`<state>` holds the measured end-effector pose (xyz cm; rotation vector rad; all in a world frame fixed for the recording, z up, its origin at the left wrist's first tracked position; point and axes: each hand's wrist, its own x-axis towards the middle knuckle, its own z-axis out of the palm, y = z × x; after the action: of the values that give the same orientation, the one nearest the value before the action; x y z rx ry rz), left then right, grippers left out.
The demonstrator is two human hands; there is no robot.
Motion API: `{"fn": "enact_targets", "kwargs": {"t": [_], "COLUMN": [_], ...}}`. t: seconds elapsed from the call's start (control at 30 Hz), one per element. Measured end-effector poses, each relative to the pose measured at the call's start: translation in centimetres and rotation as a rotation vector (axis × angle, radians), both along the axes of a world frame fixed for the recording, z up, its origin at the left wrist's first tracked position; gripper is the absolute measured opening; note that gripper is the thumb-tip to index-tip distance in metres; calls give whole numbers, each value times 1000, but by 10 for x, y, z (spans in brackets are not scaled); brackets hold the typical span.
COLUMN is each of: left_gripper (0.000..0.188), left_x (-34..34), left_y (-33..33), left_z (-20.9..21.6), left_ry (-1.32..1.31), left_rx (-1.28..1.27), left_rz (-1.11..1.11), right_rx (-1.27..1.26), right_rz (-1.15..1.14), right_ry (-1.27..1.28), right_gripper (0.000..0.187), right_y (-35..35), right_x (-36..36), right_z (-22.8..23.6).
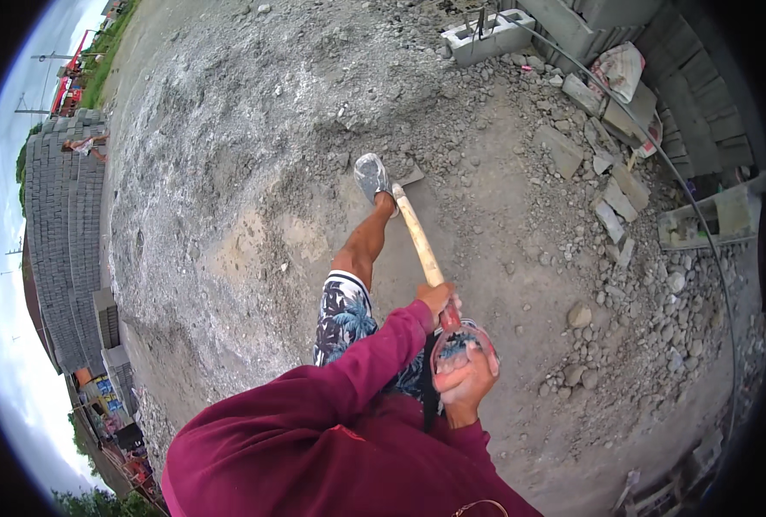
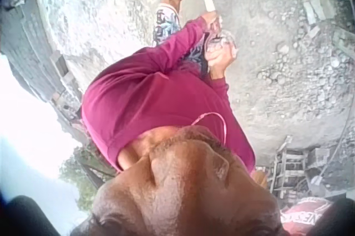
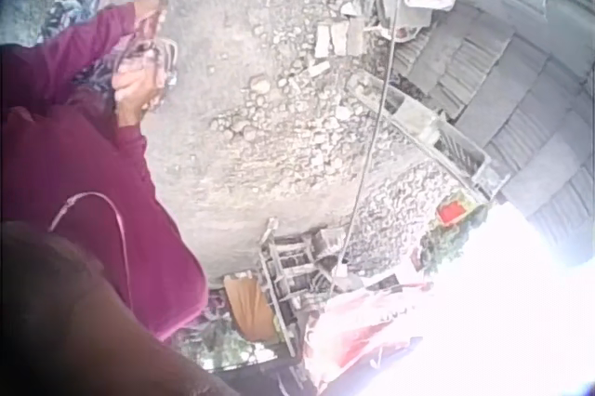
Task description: The person uses a shovel to move dirt and small rocks into a pile on the ground, then picks up a plastic bottle to pour water over the pile before continuing to shovel.
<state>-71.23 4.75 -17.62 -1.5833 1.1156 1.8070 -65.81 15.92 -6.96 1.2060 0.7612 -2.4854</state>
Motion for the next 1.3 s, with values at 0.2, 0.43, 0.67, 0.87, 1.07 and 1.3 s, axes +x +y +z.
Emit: {"fn": "enact_targets", "kwargs": {"t": [0.2, 0.43, 0.67, 0.87, 1.07, 1.3], "left_gripper": [26, 72, 80, 29, 17, 25], "left_x": [-28, -8, -133, -147, -112, -18], "left_y": [16, -46, -157, -178, -148, -72], "left_z": [-114, -194, -309, -348, -287, -140], "left_ry": [81, -218, -155, -125, -69, -7], "left_rx": [-11, 342, 22, -170, -157, -240], "left_rz": [121, -565, -141, 17, 158, 151], "right_rx": [236, 686, 1094, 1116, 1116, 1023], "right_rz": [155, 285, 319, 6, 81, 63], "right_ry": [-115, -389, -759, -775, -638, -505], "right_gripper": [10, 14, 26, 13, 12, 9], "right_y": [33, 95, 104, 37, 96, 185], "right_x": [-28, 73, 77, 35, 67, 154], "right_z": [-105, -305, -342, -226, -164, -46]}}
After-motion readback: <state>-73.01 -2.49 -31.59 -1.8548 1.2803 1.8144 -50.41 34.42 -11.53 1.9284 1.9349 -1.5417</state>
